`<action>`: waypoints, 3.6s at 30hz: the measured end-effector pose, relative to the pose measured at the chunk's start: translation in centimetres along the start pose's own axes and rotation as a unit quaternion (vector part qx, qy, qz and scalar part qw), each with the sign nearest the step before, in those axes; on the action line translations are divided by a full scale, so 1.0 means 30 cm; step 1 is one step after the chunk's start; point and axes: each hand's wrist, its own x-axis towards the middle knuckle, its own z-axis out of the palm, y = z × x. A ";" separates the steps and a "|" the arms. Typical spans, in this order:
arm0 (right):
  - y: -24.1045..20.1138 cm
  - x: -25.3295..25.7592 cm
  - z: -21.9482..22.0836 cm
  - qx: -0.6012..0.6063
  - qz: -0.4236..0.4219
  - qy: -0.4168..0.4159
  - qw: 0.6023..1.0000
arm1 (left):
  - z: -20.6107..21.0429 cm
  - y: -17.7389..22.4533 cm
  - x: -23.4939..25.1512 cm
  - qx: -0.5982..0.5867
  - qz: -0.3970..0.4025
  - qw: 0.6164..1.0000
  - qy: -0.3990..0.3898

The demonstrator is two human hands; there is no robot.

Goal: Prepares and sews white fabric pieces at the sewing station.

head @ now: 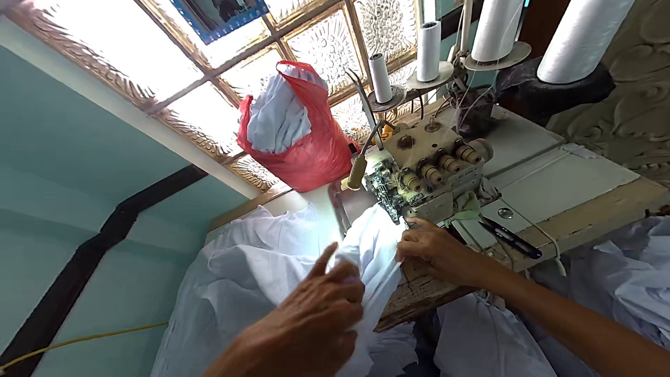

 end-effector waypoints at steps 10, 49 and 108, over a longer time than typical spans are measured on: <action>-0.015 0.040 -0.001 -0.038 -0.025 0.031 0.998 | -0.152 -0.123 -0.142 -0.009 -0.073 0.994 0.080; -0.015 -0.075 -0.012 -0.047 -0.012 0.050 0.998 | 0.021 -0.022 0.207 0.051 -0.066 0.976 0.202; 0.010 -0.351 -0.045 -0.339 0.427 0.038 0.838 | 0.389 0.047 0.206 0.128 -0.305 0.885 0.327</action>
